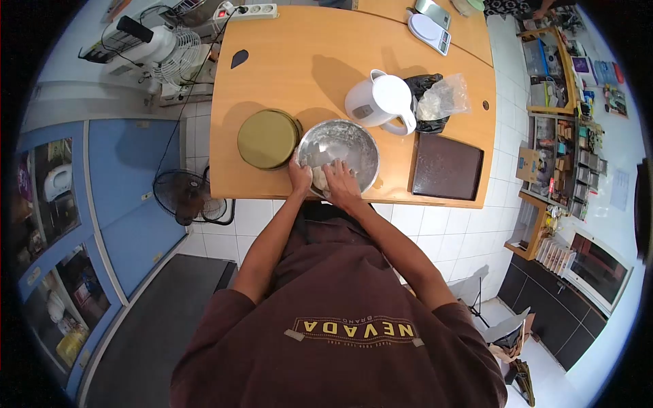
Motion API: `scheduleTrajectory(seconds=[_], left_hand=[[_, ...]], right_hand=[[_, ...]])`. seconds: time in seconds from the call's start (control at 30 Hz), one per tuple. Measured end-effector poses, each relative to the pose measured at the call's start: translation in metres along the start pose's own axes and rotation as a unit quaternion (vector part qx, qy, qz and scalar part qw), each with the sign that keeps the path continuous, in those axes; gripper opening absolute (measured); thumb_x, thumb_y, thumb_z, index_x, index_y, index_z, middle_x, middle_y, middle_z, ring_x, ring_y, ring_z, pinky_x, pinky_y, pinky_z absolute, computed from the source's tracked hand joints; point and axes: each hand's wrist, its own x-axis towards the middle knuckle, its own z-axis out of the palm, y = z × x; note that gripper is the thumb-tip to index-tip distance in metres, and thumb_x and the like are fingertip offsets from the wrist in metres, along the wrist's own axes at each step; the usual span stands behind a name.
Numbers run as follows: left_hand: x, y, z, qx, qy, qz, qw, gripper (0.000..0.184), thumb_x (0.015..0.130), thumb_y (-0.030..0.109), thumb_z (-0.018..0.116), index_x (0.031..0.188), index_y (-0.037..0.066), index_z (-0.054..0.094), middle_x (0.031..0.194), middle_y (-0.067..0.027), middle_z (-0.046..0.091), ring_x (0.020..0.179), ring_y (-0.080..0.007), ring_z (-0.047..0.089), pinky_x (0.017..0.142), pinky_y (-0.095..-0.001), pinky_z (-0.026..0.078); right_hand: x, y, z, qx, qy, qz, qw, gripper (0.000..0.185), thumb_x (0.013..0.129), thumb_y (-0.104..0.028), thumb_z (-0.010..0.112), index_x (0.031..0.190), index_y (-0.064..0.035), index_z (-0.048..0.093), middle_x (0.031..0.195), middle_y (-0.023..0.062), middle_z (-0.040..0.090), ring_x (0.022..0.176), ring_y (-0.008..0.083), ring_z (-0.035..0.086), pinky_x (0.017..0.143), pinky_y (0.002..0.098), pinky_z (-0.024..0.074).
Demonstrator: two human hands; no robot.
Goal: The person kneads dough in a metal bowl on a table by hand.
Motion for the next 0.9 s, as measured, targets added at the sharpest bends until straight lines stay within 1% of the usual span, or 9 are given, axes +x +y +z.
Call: scheduleTrajectory(seconds=[0.07,0.13,0.3,0.47,0.5,0.6,0.7,0.8,0.9], left_hand=[[-0.004,0.010,0.002,0.017,0.008,-0.015,1.000,0.061,0.073,-0.009,0.048,0.134,-0.006,0.051,0.121,-0.0234,0.063,0.115,-0.0343,0.060,0.102,-0.0375,0.043],[-0.006,0.024,0.006,0.030,0.011,-0.018,0.999,0.061,0.073,-0.009,0.048,0.134,-0.006,0.051,0.121,-0.0240,0.063,0.115,-0.0347,0.060,0.102,-0.0374,0.043],[-0.003,0.005,0.015,0.053,0.019,-0.019,0.998,0.062,0.073,-0.011,0.048,0.135,-0.007,0.050,0.124,-0.0244,0.062,0.120,-0.0340,0.059,0.105,-0.0370,0.042],[-0.010,0.004,0.007,0.031,0.012,0.032,0.999,0.064,0.073,-0.010,0.050,0.136,-0.007,0.049,0.127,-0.0248,0.061,0.121,-0.0334,0.058,0.106,-0.0370,0.042],[-0.010,-0.001,0.006,0.030,0.012,0.045,0.998,0.064,0.073,-0.010,0.050,0.137,-0.008,0.048,0.127,-0.0247,0.061,0.121,-0.0333,0.058,0.105,-0.0371,0.042],[-0.011,0.004,0.002,0.022,0.005,-0.025,0.999,0.064,0.073,-0.010,0.050,0.136,-0.007,0.049,0.126,-0.0241,0.062,0.119,-0.0333,0.060,0.104,-0.0373,0.043],[-0.010,0.000,0.000,0.034,0.008,-0.011,0.999,0.062,0.073,-0.009,0.050,0.134,-0.006,0.051,0.122,-0.0224,0.064,0.116,-0.0330,0.061,0.102,-0.0377,0.044],[-0.013,0.003,-0.003,0.005,-0.022,-0.001,1.000,0.060,0.073,-0.009,0.049,0.132,-0.004,0.053,0.121,-0.0218,0.064,0.115,-0.0332,0.062,0.101,-0.0378,0.045],[-0.012,0.008,-0.001,0.028,-0.007,0.007,1.000,0.059,0.073,-0.010,0.049,0.131,-0.004,0.054,0.118,-0.0217,0.065,0.113,-0.0330,0.062,0.099,-0.0380,0.045]], right_hand=[[-0.008,0.010,-0.001,0.011,0.028,-0.045,0.999,0.077,0.068,-0.016,0.080,0.135,-0.0075,0.042,0.131,0.0272,0.044,0.120,0.0487,0.048,0.097,0.0514,0.0471],[-0.010,0.013,-0.012,0.043,0.042,0.001,0.998,0.078,0.067,-0.016,0.081,0.133,-0.0067,0.043,0.126,0.0266,0.046,0.116,0.0473,0.050,0.094,0.0512,0.0476],[0.002,0.016,-0.013,0.115,0.137,0.156,0.971,0.074,0.064,-0.020,0.084,0.124,-0.0024,0.045,0.115,0.0267,0.048,0.108,0.0460,0.053,0.093,0.0512,0.0473],[0.031,0.041,0.014,0.224,0.238,0.318,0.890,0.071,0.062,-0.023,0.086,0.113,0.0030,0.045,0.113,0.0277,0.049,0.108,0.0464,0.053,0.094,0.0521,0.0464],[0.031,0.039,0.007,0.240,0.214,0.317,0.892,0.077,0.062,-0.023,0.086,0.119,0.0057,0.043,0.117,0.0295,0.049,0.111,0.0469,0.052,0.097,0.0524,0.0442],[0.019,0.015,-0.015,0.120,0.211,0.201,0.949,0.083,0.061,-0.022,0.085,0.126,0.0061,0.041,0.123,0.0328,0.046,0.118,0.0481,0.048,0.102,0.0534,0.0408],[0.005,0.011,-0.022,0.004,0.174,0.125,0.977,0.072,0.064,-0.018,0.084,0.123,-0.0012,0.046,0.125,0.0268,0.046,0.115,0.0432,0.051,0.094,0.0558,0.0452],[0.000,0.029,-0.012,-0.033,0.153,0.054,0.986,0.073,0.062,-0.019,0.084,0.123,-0.0050,0.047,0.128,0.0249,0.045,0.117,0.0423,0.051,0.094,0.0584,0.0441],[-0.004,0.032,-0.030,0.004,0.048,0.062,0.997,0.073,0.060,-0.020,0.084,0.123,-0.0091,0.050,0.125,0.0203,0.049,0.118,0.0410,0.051,0.095,0.0592,0.0437]])
